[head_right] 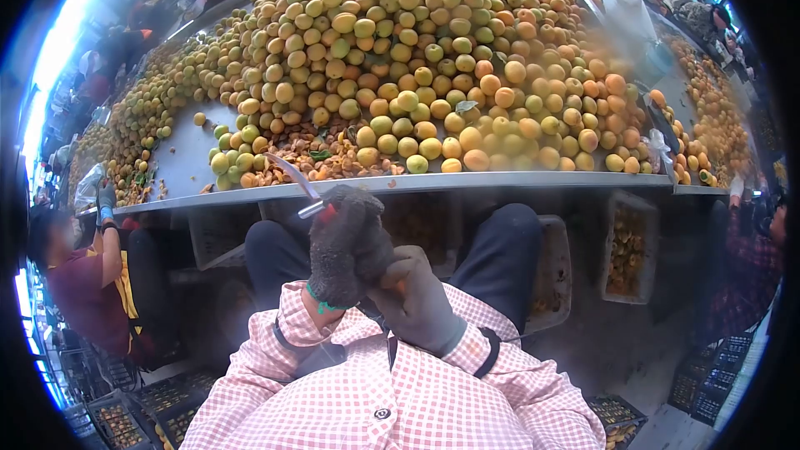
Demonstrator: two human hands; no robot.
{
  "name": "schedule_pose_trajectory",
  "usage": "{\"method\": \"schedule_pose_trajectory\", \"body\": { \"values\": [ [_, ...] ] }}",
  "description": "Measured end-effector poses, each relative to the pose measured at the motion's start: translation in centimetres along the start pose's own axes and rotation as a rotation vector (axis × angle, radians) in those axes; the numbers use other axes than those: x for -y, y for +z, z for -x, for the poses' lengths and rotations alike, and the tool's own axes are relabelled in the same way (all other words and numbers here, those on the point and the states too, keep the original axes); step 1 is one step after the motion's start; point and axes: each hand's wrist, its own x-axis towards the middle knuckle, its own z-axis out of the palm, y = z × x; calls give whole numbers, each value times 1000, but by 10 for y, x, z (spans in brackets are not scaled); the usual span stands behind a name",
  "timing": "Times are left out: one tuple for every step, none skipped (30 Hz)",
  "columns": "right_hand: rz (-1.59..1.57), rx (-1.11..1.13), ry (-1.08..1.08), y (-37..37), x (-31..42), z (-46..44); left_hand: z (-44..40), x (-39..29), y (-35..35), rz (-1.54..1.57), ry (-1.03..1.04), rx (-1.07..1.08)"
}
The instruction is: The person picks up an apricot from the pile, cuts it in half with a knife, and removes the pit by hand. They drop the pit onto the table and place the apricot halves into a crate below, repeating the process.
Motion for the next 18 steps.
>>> {"method": "schedule_pose_trajectory", "body": {
  "values": [
    [166,28,-178,-3,-5,-2,1,-1,0,-2,-2,-2],
    [332,55,-358,-4,-10,-3,1,-2,0,11,17,20],
    [328,52,-356,-4,-15,-2,1,-2,-1,24,34,40],
    [356,37,-373,-3,-19,-1,-1,0,-5,22,33,39],
    [385,26,-389,-3,-23,-1,-6,5,-12,68,-14,-12],
    [385,27,-385,-2,-28,0,-9,8,-18,115,-62,-65],
    [374,-29,-380,0,-32,1,-11,11,-21,118,-63,-68],
    [365,-84,-376,0,-36,2,-12,13,-24,162,-73,-48],
    [367,-80,-376,0,-38,3,-15,16,-26,206,-82,-28],
    [384,-91,-409,0,-41,4,-19,21,-33,208,-81,-29],
    [401,-103,-440,0,-41,6,-23,27,-43,352,-143,48],
    [402,-100,-441,-1,-39,5,-25,27,-44,494,-204,126],
    [436,-70,-431,-2,-37,2,-27,25,-45,493,-200,130],
    [467,-43,-417,-1,-36,0,-26,23,-45,402,-197,76],
    [466,-42,-419,0,-39,-1,-26,21,-45,313,-195,22],
    [367,-3,-265,0,-44,-3,-30,21,-49,314,-193,22],
    [271,36,-113,-1,-46,-6,-37,22,-55,350,-167,-17],
    [275,37,-116,-4,-39,-11,-44,22,-57,386,-141,-54]
  ]
}}
